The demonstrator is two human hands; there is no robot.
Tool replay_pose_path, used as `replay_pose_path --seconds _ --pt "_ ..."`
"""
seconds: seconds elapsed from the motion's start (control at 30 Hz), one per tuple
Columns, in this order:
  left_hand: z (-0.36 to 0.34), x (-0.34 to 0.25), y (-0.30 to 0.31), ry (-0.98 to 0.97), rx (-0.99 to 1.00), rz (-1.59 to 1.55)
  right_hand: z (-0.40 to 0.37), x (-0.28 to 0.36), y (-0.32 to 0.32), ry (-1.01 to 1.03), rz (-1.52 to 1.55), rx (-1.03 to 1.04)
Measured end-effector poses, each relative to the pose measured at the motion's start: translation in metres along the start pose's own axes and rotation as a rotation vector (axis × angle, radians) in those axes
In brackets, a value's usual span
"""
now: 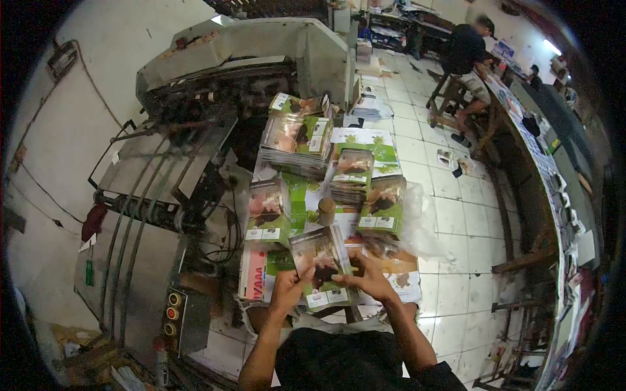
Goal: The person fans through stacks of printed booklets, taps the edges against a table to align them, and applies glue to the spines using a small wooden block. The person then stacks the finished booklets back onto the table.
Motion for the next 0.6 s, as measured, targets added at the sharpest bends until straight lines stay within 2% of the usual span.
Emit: replay_pose_path --seconds 0.03,0.07,0.1,0.13,0.17,0.2,0.23,0.27,0.33,0.37,0.43,0.47,0.53,0.57,0.6 --pt "-0.003 0.018 -0.006 0.154 0.040 -0.126 0.004 -0.015 0.003 -0.145 -0.164 -0.007" --pt "-0.007 0.035 -0.015 0.309 0.080 -0.254 0.013 -0.040 0.003 -0.143 -0.160 -0.007" --pt "-0.009 0.010 -0.011 0.229 0.027 -0.189 0.030 -0.077 0.002 -0.089 -0.199 -0.020" --pt "-0.008 -0.001 -0.010 0.229 0.028 -0.189 0.036 -0.076 -0.002 -0.038 -0.240 -0.033" --pt "-0.006 -0.003 -0.005 0.247 -0.009 -0.019 0.038 -0.076 0.003 0.023 -0.365 -0.088" --pt "-0.009 0.001 0.001 0.272 -0.043 0.152 0.031 -0.057 -0.001 0.012 -0.365 -0.088" --pt "0.001 0.047 -0.005 0.201 -0.028 0.169 0.022 -0.036 -0.007 -0.002 -0.376 -0.079" --pt "-0.003 0.033 -0.003 0.203 -0.026 0.170 0.020 -0.023 -0.011 -0.005 -0.385 -0.073" --pt "-0.008 -0.039 0.008 -0.038 -0.102 0.558 0.017 -0.022 -0.013 0.051 -0.500 -0.113" --pt "-0.010 -0.049 0.005 -0.040 -0.098 0.558 0.016 -0.020 -0.010 0.110 -0.553 -0.173" --pt "-0.023 -0.099 0.002 -0.443 -0.248 0.552 0.013 -0.015 -0.008 0.156 -0.613 -0.221" --pt "-0.021 -0.097 -0.002 -0.429 -0.250 0.555 0.015 -0.016 -0.008 0.135 -0.581 -0.215" --pt "-0.024 -0.096 -0.040 -0.670 -0.018 0.669 0.014 -0.022 -0.008 0.112 -0.559 -0.193" --pt "-0.019 -0.068 -0.046 -0.588 0.063 0.669 0.018 -0.026 -0.008 0.124 -0.573 -0.169" --pt "-0.018 -0.051 -0.046 -0.588 0.057 0.666 0.022 -0.030 -0.006 0.135 -0.587 -0.149"
Point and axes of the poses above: each hand's wrist, its own z-axis towards the middle knuckle, its own y-axis out of the back of the hand, x = y × z, the point moved 10 cm from there along z, towards the middle knuckle, and after that the axes turned 14 degrees about -x, right-handed, at the moved point
